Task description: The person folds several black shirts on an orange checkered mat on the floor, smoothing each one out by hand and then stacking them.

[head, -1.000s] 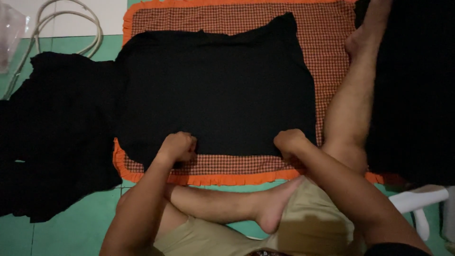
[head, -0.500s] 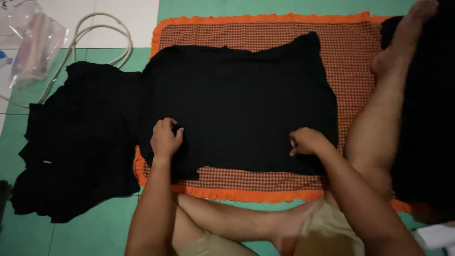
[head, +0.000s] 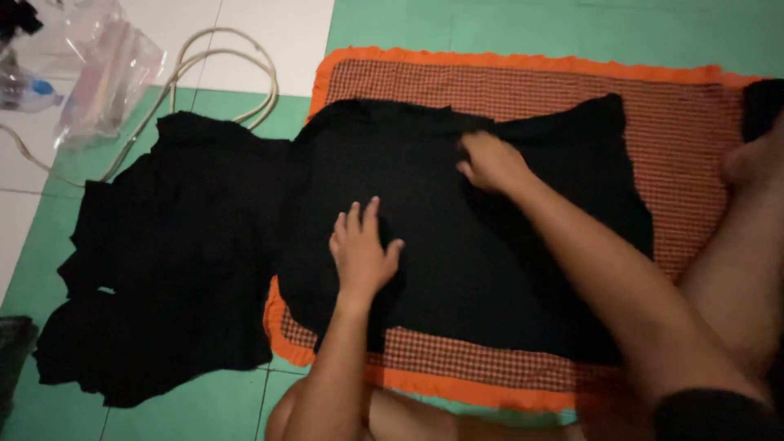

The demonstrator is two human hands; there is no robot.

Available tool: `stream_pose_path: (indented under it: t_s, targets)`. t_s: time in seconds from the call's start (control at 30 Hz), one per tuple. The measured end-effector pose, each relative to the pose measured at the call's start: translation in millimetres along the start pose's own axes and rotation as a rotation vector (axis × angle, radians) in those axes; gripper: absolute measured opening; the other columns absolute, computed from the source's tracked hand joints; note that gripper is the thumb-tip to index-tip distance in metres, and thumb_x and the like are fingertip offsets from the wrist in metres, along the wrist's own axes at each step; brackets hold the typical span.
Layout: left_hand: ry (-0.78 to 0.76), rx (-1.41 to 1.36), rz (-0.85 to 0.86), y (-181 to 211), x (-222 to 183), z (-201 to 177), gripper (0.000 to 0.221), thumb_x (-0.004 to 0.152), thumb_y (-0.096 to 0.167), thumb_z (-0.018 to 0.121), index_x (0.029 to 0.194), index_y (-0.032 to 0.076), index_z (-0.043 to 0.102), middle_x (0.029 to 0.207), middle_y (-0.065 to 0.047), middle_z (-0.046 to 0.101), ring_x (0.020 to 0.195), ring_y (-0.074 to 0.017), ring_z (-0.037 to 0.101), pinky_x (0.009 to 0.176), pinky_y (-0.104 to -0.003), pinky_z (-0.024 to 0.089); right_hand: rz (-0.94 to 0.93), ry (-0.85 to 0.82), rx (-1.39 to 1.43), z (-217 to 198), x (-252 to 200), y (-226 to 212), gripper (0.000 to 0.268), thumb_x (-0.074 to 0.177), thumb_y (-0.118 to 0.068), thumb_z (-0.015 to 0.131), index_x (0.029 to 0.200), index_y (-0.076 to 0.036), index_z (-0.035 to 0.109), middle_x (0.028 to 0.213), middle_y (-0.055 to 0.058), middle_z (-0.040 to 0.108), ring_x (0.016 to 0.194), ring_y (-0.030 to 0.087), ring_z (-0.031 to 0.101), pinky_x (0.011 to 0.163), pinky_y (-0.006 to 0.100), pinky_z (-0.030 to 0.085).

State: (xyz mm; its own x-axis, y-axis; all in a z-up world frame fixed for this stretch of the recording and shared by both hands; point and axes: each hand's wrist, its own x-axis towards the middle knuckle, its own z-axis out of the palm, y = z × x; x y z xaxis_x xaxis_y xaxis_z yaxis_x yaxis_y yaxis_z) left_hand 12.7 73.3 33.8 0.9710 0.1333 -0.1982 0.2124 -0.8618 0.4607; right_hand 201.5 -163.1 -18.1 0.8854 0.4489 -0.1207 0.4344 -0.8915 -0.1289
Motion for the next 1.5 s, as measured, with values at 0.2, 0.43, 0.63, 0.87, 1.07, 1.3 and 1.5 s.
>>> stream_pose_path:
  t_s: [0.2,0.43,0.63,0.87,1.07,1.3,1.5]
  targets:
    - [-0.336,-0.035,-0.147,0.0,13.4,-24.7,0.088,0.088,0.027,0.076,0.162,0.017,0.03,0.164,-0.029,0.022,0.153,-0.0496,0.017,0.117,-0.067,0.022,-0.049,0.203,0.033,34.6,130.2,-40.7,0.038,0.098,-0.025,0.067,0.13,-0.007,0.059,0.119,0.017,0.063,0.116,0.039,0.064,0.09,0.053,0.056]
    - [-0.431,0.0,-0.212,-13.9,31.9,7.9,0.095,0.09,0.042,0.076,0.164,0.026,0.018,0.17,-0.021,0.001,0.155,-0.046,0.001,0.118,-0.068,0.017,0.044,0.049,0.22,54.0,207.9,-76.7,0.065,0.098,-0.021,0.072,0.152,-0.005,0.041,0.151,0.025,0.037,0.129,0.051,0.047,0.099,0.059,0.045]
    - [-0.428,0.07,-0.226,-20.0,34.7,28.5,0.099,0.088,0.048,0.074,0.163,0.027,0.015,0.17,-0.021,-0.009,0.154,-0.0483,-0.008,0.116,-0.073,0.013,0.16,-0.161,-0.123,35.8,234.2,-87.8,0.037,0.09,-0.001,0.073,0.126,-0.004,0.067,0.124,0.025,0.061,0.106,0.041,0.067,0.083,0.052,0.06]
    - [-0.353,0.01,-0.215,-25.1,38.0,26.3,0.088,0.086,0.046,0.075,0.159,0.028,0.028,0.169,-0.02,0.004,0.153,-0.047,0.003,0.114,-0.071,0.019,0.079,0.24,-0.089,44.7,273.4,-78.1,0.041,0.078,0.001,0.079,0.116,-0.006,0.068,0.118,0.027,0.053,0.086,0.047,0.067,0.066,0.057,0.06]
    - [-0.379,0.025,-0.214,-24.1,41.0,22.3,0.087,0.087,0.046,0.074,0.159,0.029,0.029,0.169,-0.019,0.005,0.152,-0.0462,0.004,0.113,-0.071,0.021,0.059,0.229,-0.082,39.5,266.2,-100.0,0.038,0.083,-0.001,0.077,0.118,-0.007,0.066,0.116,0.022,0.057,0.089,0.041,0.066,0.068,0.05,0.058]
    - [-0.398,0.037,-0.231,-22.6,40.5,22.2,0.088,0.089,0.047,0.073,0.161,0.029,0.025,0.169,-0.019,0.002,0.153,-0.0459,0.002,0.115,-0.07,0.019,0.033,0.23,-0.089,20.3,228.8,-103.7,0.034,0.089,-0.003,0.074,0.12,-0.008,0.062,0.114,0.017,0.063,0.093,0.034,0.065,0.069,0.042,0.057]
    - [-0.372,0.054,-0.23,-22.4,38.9,26.5,0.089,0.087,0.049,0.075,0.16,0.031,0.026,0.169,-0.017,0.004,0.152,-0.0445,0.005,0.114,-0.07,0.021,0.015,-0.062,0.117,19.6,222.7,-99.9,0.095,0.084,0.009,0.071,0.163,-0.008,0.02,0.163,0.021,0.019,0.146,0.042,0.025,0.118,0.053,0.03]
